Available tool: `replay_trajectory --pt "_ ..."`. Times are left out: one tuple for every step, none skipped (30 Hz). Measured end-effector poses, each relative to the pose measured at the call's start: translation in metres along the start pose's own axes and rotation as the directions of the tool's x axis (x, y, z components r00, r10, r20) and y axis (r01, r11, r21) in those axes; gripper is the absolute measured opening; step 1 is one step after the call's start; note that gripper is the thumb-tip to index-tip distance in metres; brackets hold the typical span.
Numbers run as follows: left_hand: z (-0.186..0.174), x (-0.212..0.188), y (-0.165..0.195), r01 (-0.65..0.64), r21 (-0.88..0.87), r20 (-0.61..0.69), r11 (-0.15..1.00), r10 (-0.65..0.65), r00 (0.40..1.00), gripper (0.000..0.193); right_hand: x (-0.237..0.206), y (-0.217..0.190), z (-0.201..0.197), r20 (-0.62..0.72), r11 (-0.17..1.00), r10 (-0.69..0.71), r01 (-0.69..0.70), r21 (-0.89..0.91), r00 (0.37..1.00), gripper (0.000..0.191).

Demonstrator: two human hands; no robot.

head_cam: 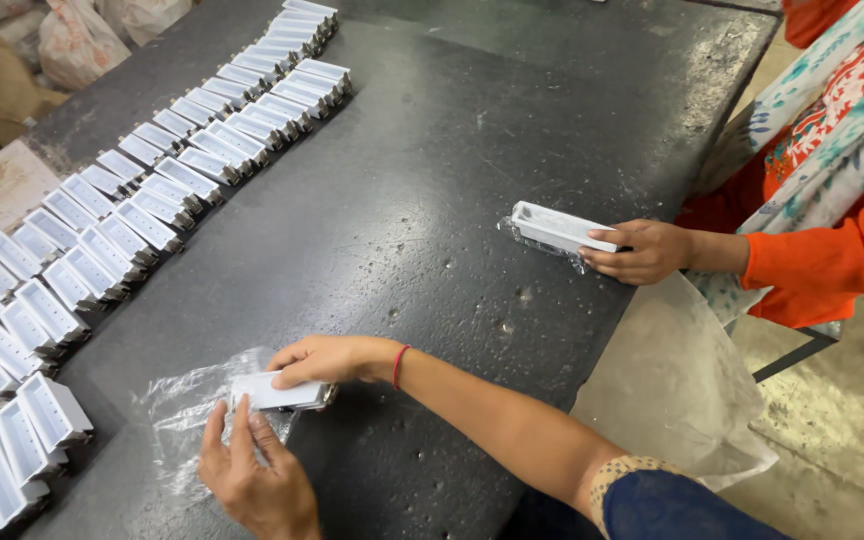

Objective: The person wraps small white rectangular components in clear plastic film on a work table. They pick up a component, place it on a sheet of plastic, fold the plastic around it, and set the wrapped item aside. The process repeats with multiple components.

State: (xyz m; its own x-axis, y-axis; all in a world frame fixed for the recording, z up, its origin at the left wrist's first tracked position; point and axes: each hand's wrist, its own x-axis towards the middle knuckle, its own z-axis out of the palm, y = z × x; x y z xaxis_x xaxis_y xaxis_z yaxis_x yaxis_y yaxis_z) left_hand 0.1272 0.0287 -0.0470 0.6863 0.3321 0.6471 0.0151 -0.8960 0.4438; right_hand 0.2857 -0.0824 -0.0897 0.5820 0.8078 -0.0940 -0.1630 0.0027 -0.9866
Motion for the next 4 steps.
replay_trajectory --pt "0.0 -0.001 0.002 0.01 -0.011 0.005 1.0 -0.01 1.0 0.025 0.003 0.004 -0.001 -0.014 0.997 0.041 -0.04 0.07 0.999 0.051" --pt "0.0 -0.003 0.003 -0.006 0.016 -0.003 1.0 0.006 1.0 0.024 0.004 0.01 0.0 0.053 0.985 0.014 -0.022 0.169 0.999 0.054" --pt "0.0 -0.005 0.004 -0.021 0.043 -0.011 0.999 0.021 1.0 0.024 0.004 0.016 0.002 0.116 0.963 -0.02 -0.012 0.268 0.993 0.058" --pt "-0.001 -0.006 0.004 -0.036 0.07 -0.019 0.997 0.038 0.999 0.023 0.005 0.021 0.001 0.175 0.931 -0.06 -0.008 0.364 0.983 0.063"
